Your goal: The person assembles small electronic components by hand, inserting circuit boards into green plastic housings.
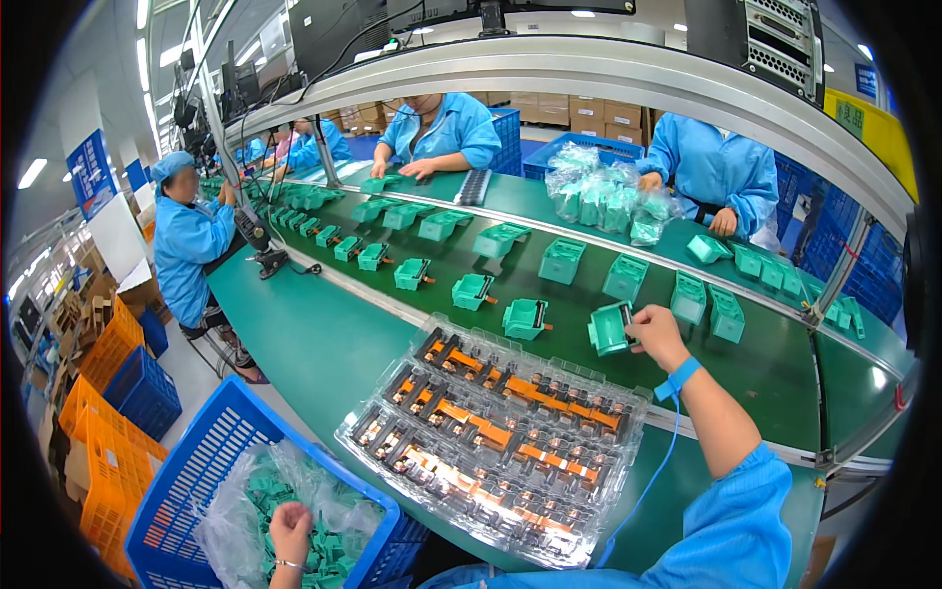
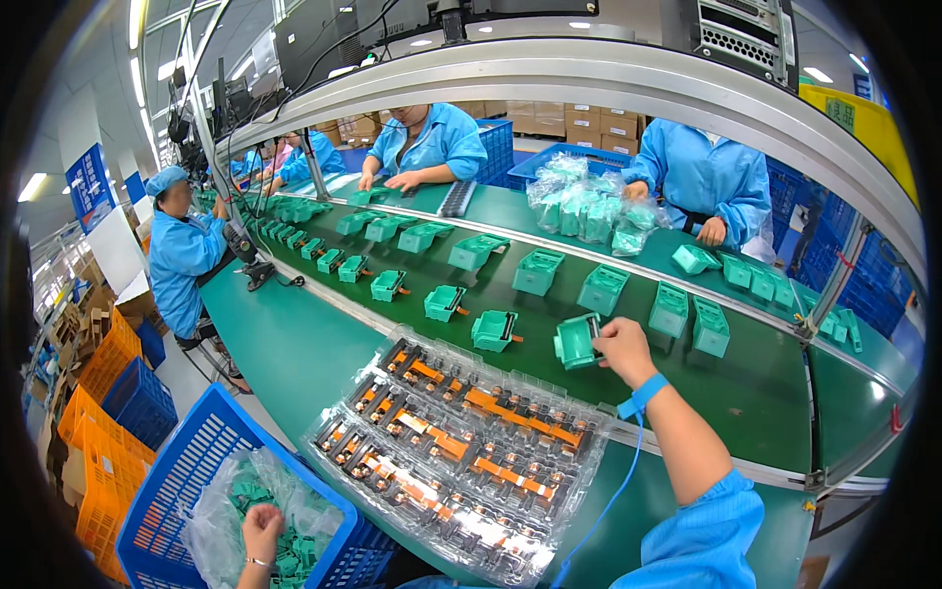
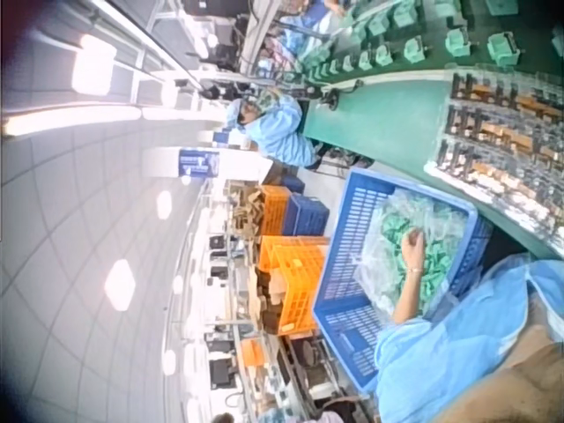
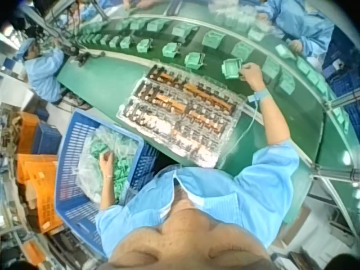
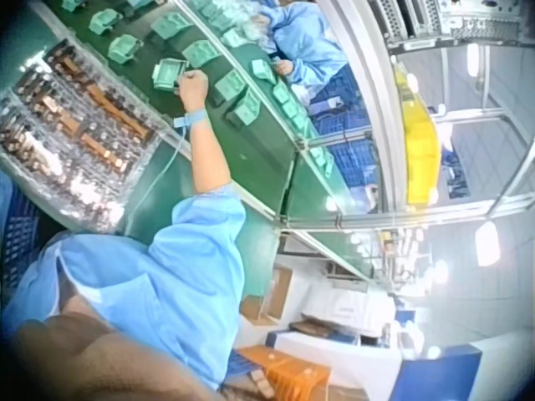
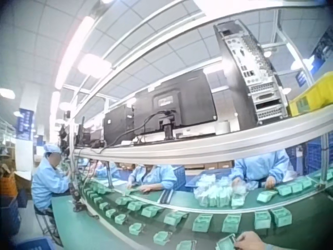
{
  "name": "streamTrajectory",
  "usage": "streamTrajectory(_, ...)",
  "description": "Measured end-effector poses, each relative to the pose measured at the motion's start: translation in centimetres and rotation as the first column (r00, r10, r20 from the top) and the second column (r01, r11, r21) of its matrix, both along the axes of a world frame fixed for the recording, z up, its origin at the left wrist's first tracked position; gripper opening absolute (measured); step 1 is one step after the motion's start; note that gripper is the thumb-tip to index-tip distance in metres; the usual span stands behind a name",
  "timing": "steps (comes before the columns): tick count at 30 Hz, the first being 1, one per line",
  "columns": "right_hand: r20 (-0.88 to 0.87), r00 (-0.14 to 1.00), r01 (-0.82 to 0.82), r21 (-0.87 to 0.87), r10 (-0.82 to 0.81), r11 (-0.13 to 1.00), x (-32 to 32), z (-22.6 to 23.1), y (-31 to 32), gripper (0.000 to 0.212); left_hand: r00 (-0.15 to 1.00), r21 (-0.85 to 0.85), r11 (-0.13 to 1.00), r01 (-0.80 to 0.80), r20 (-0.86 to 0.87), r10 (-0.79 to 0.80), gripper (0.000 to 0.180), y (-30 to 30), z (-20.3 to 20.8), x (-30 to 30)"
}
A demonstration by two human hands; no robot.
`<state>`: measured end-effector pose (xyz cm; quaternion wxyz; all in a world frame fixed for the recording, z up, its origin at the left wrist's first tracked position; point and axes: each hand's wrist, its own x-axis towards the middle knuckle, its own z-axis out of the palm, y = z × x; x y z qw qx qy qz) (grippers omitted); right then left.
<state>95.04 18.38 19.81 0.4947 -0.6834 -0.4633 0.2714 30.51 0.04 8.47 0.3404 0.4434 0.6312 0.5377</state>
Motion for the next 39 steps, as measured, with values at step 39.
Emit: streamTrajectory(39,-0.153,0.816,-0.578,-0.184,0.557,0.795,-16.3,8.0,-14.5,0.013,0.462,-0.294,0.955,-0.03,-0.852,-0.247,0.011,4.8,-10.7,-11.6)
